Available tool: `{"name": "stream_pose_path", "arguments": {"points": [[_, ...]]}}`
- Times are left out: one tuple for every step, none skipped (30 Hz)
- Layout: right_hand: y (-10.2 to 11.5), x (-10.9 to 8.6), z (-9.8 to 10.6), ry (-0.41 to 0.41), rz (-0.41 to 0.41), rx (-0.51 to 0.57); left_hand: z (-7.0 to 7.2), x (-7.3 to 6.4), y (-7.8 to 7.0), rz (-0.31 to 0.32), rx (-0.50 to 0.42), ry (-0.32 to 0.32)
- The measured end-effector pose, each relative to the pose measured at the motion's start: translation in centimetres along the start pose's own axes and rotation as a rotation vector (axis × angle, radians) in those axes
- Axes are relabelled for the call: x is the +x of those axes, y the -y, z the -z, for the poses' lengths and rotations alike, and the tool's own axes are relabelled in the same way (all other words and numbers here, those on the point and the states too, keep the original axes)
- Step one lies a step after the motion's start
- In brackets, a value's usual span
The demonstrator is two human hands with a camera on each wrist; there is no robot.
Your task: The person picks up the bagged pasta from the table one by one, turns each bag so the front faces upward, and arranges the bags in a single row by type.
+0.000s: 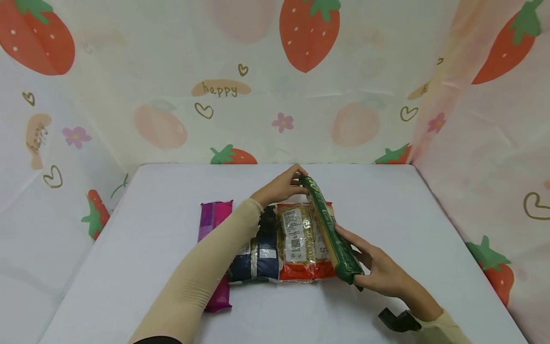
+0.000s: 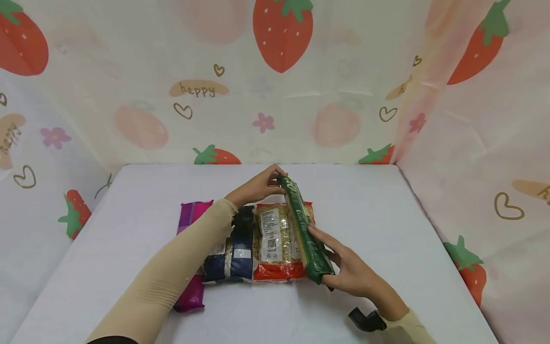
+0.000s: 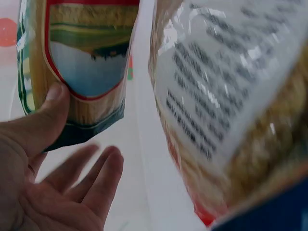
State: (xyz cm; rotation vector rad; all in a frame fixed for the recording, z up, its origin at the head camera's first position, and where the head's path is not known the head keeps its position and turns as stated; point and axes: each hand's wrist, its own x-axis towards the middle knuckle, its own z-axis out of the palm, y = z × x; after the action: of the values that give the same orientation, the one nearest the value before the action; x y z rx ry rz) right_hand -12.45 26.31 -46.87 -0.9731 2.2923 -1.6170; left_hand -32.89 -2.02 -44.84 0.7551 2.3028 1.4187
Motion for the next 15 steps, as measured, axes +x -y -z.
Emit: {"name": "stream_pose_path", "arguments": {"points": [[0.0,0.1,-0.1,0.005,0.002,0.019,0.2,-0.1,0.1,-0.004,-0.006,0.013],[0.0,0.2,-0.1,0.01,0.002,0.04,0.4,-0.2,0.2,-0.006,-0.01,0.023],[0.1,0.3,-0.2,0.013,-0.003,0.06,0.5,-0.3,0.2,-0.01,-0.017,0.033],[0.2,0.4,-0.2,0.015,-0.002,0.071,0.6,-0.4,0.3,-0.014,-0.023,0.04],[0.3,0.5,-0.3,0.016,-0.003,0.083,0.7,-0.5,0.4,-0.017,-0.025,0.042],[0.4,0.6,-0.3,0.013,-0.007,0.094,0.7,-0.6,0.5,-0.021,-0.021,0.04],[0.5,0.6,-0.4,0.011,-0.008,0.103,0.8,-0.7,0.6,-0.025,-0.015,0.038],[0.6,0.7,-0.4,0.008,-0.008,0.108,0.8,-0.8,0.6,-0.026,-0.014,0.035],[0.6,0.8,-0.4,0.005,-0.008,0.111,0.8,-1.0,0.6,-0.028,-0.016,0.034],[0.7,0.9,-0.5,0.001,-0.007,0.11,0.8,-1.1,0.6,-0.029,-0.019,0.031],[0.8,1.0,-0.5,-0.002,-0.012,0.111,0.9,-1.3,0.5,-0.032,-0.022,0.028],[0.8,1.0,-0.5,-0.005,-0.012,0.107,0.9,-1.4,0.6,-0.036,-0.024,0.024],[0.7,1.1,-0.6,-0.007,-0.011,0.102,1.0,-1.5,0.5,-0.04,-0.029,0.02],[0.7,1.1,-0.6,-0.009,-0.011,0.095,1.0,-1.7,0.5,-0.045,-0.031,0.013],[0.7,1.2,-0.6,-0.012,-0.011,0.089,1.1,-1.8,0.5,-0.048,-0.035,0.006]]}}
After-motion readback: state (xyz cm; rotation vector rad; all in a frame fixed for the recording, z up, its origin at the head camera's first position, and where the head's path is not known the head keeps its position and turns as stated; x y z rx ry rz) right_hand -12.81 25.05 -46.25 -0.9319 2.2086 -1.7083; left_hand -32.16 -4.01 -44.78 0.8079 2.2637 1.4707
